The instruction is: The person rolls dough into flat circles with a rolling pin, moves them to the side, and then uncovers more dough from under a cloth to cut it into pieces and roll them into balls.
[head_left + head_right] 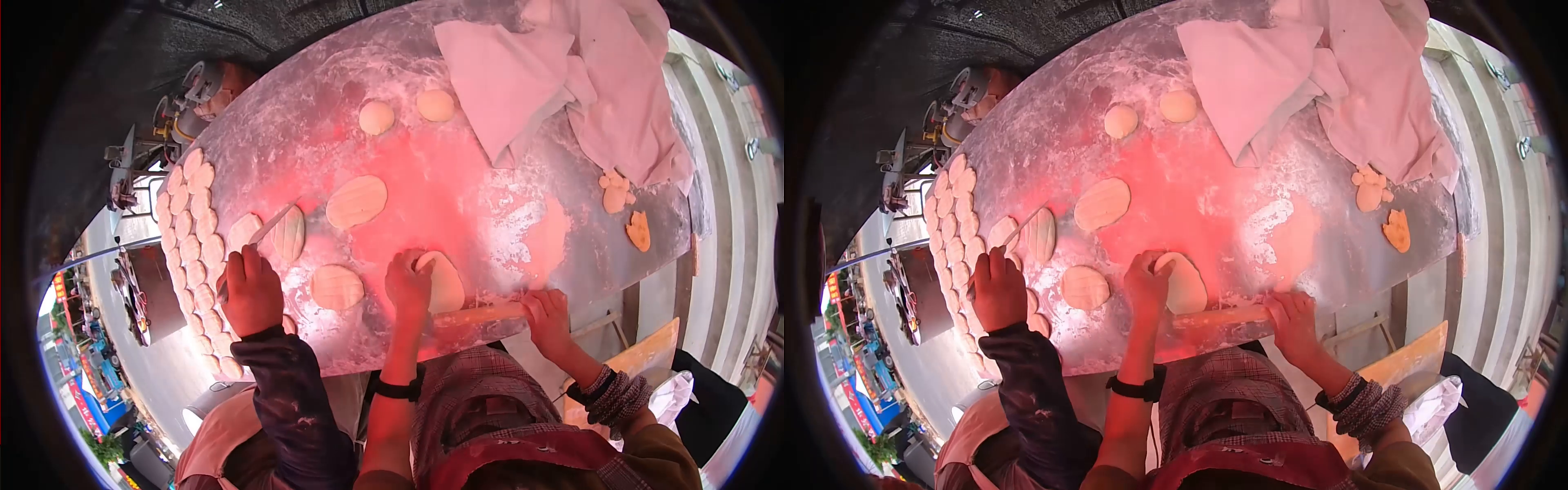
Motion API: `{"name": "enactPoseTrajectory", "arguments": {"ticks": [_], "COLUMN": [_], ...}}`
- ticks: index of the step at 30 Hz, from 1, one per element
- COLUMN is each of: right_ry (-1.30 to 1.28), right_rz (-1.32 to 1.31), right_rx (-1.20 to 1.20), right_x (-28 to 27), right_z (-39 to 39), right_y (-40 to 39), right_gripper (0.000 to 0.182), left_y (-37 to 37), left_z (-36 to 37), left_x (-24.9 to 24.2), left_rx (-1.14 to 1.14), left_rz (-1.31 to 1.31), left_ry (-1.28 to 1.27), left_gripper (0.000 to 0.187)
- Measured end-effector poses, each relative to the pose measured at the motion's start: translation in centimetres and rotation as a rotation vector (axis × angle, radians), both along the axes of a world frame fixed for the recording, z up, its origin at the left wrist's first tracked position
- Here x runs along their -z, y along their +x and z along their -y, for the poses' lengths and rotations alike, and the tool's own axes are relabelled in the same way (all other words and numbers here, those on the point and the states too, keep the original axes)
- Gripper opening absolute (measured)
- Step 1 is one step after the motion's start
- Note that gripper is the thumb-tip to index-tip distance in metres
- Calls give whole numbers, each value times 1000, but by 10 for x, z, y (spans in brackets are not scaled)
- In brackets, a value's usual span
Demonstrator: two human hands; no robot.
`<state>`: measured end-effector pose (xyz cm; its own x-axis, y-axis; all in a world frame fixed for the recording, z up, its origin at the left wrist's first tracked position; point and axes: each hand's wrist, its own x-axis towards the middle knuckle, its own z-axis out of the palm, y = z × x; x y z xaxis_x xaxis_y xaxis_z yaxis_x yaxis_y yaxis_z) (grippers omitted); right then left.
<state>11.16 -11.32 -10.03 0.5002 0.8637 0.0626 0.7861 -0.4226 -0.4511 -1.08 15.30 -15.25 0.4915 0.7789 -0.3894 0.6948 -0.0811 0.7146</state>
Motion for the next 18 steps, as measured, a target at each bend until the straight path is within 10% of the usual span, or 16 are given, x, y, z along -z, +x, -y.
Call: {"name": "enactPoseTrajectory", "arguments": {"ticks": [4,10,15,18], "right_ry": [-57,-35,-30,30], "right_rz": [-125,-304,-468,-545], "right_rx": [153,386,555,615], "right_x": [-25,-22,-21,-25], "right_z": [25,56,72,70], "right_y": [5,-19,-41,-38], "right_gripper": [27,29,29,29], "left_y": [97,211,178,146], "left_z": [-66,-213,-123,-35], "left_x": [-18,66,8,-3], "left_rx": [63,-68,313,546], "left_rz": [181,210,294,250], "left_ry": [651,759,424,736], "left_gripper": [74,57,46,49]}}
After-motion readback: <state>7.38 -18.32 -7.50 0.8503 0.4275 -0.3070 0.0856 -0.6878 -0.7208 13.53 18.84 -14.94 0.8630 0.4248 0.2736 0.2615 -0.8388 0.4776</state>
